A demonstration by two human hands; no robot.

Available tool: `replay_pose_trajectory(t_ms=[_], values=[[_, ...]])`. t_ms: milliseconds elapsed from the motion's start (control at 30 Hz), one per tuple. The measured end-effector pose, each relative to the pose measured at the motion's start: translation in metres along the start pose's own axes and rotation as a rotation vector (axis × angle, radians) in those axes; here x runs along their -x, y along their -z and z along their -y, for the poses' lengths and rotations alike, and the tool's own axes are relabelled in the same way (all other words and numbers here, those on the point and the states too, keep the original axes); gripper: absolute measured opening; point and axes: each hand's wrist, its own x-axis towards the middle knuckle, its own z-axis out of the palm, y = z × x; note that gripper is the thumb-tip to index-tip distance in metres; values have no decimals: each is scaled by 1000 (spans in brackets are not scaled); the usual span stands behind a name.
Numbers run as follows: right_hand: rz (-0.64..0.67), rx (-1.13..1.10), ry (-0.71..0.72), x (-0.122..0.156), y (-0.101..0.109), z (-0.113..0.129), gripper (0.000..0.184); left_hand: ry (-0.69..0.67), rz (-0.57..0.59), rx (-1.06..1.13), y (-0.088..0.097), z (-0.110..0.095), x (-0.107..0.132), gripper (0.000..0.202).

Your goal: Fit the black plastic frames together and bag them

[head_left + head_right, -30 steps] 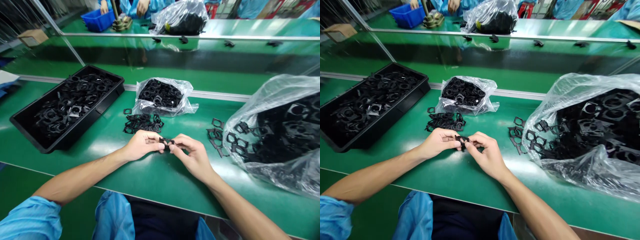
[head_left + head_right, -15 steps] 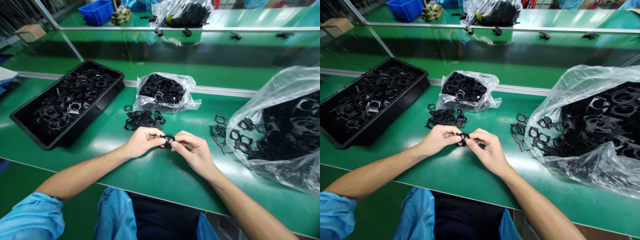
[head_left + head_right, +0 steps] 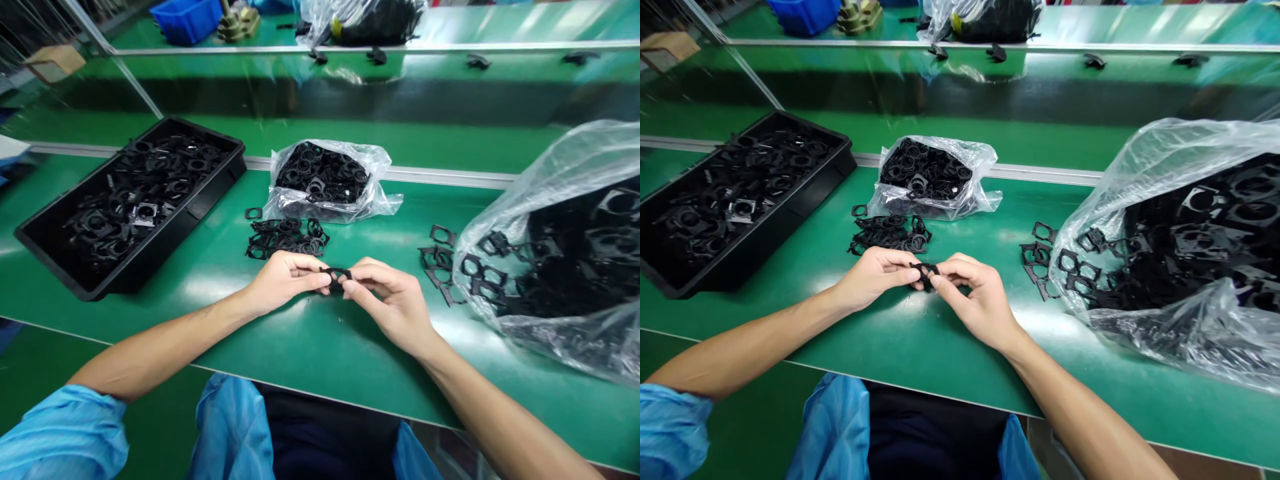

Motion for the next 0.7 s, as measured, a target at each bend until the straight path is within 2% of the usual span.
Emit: replay_pose_trajectory(t_ms=[100,267,333,600,700], values=[[-20,25,-2,0,-1,-3,25,-25,-27,-44,1,1,0,35],[-3,-100,-88,-1,-3,-1,32,-39,101,19,1,-2,2,38],[-1,-122,-119,-2,-3,0,35,-29,118,21,1,-3,2,39],[-43,-117,-208,-4,-1,2,45,-3,6,26,2,1,0,36],[-57,-133,-233,-5,0,3,44,-2,39,19,2,1,0,36]])
